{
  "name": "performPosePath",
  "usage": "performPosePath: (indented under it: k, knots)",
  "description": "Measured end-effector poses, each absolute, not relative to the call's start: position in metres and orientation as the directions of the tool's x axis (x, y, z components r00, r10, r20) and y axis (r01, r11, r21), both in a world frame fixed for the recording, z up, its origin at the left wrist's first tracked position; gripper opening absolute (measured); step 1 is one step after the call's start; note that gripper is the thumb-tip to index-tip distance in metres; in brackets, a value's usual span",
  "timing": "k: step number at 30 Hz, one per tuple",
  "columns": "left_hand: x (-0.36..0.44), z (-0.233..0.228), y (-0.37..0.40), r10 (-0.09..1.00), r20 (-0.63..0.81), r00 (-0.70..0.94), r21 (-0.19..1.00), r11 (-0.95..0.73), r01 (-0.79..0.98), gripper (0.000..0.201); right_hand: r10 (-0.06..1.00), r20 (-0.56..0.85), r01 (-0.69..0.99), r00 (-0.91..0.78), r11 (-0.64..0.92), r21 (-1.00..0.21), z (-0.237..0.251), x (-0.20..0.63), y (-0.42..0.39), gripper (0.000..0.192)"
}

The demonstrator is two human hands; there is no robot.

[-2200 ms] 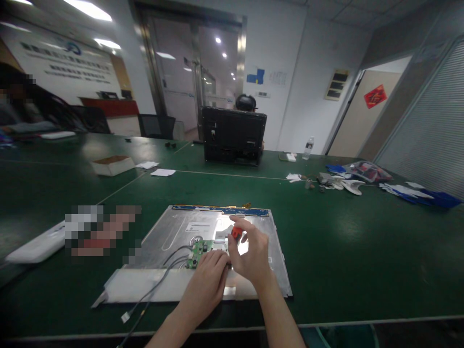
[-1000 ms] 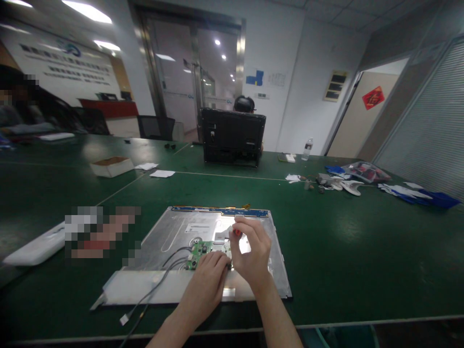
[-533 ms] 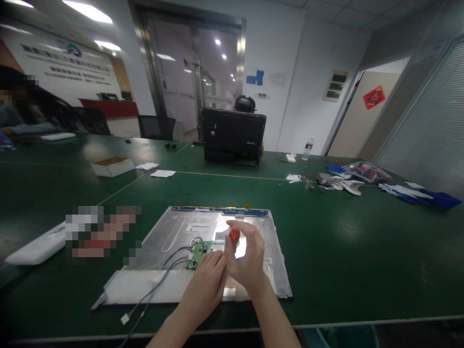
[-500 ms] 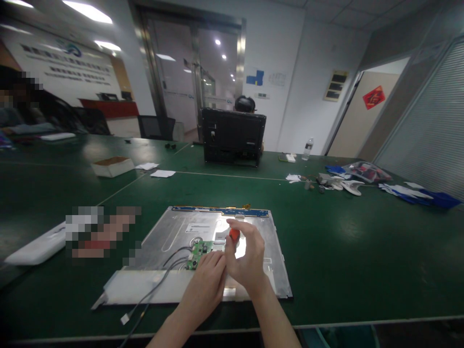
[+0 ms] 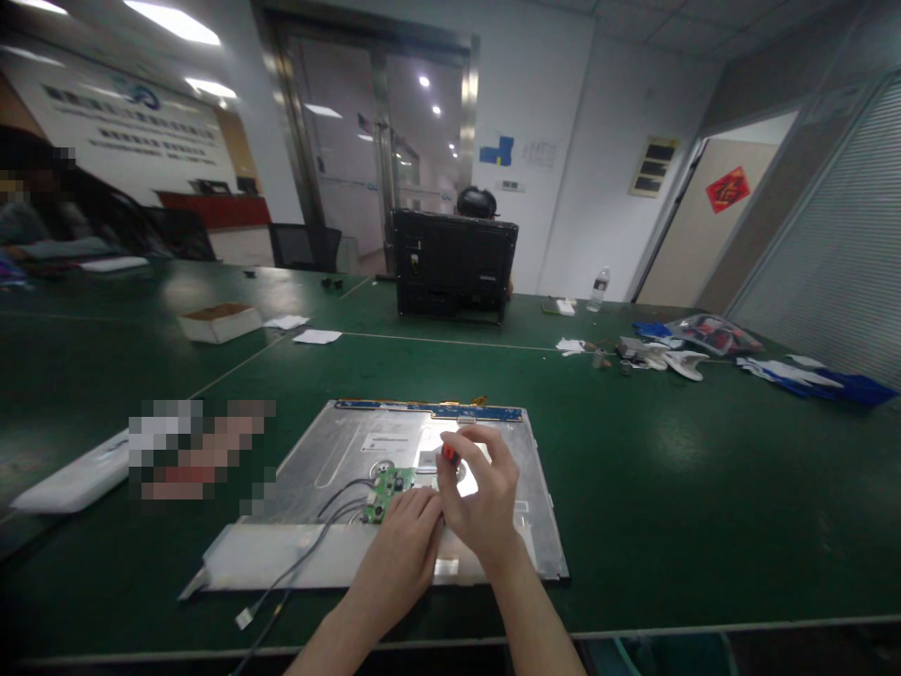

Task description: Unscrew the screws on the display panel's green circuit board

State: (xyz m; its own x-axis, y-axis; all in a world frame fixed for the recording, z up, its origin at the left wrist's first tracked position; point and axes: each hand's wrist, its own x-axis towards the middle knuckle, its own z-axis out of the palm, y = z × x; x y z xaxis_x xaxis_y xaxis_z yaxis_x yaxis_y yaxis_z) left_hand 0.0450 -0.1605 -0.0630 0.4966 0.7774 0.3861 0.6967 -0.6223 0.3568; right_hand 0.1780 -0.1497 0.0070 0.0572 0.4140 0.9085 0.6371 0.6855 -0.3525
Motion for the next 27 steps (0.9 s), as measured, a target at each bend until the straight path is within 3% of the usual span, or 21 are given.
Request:
performPosePath:
  k: [5, 13, 20, 27]
  knots:
    - [0.0449, -0.0622, -0.1605, 0.776, 0.379, 0.505, 0.350, -0.625, 0.698, 0.024, 0.435, 0.900, 0.588, 0.010, 0.726, -0.358, 0.0050, 0.1797, -0.1491, 0.030]
    - [0.0443, -0.0635, -0.1602, 0.770, 0.399, 0.498, 0.372, -0.632, 0.680, 0.025, 0.448, 0.888, 0.569, 0.107, 0.705, -0.424, -0.0025, 0.1780, -0.1470, 0.028]
    - [0.0453, -0.0619, -0.1610, 0.774, 0.396, 0.494, 0.372, -0.627, 0.684, 0.020, 0.436, 0.900, 0.617, 0.019, 0.703, -0.354, 0.0021, 0.1803, -0.1484, 0.028]
    - [0.0454, -0.0628, -0.1608, 0.760, 0.425, 0.491, 0.361, -0.640, 0.679, 0.019, 0.419, 0.907, 0.625, 0.035, 0.699, -0.347, 0.0048, 0.1798, -0.1484, 0.024]
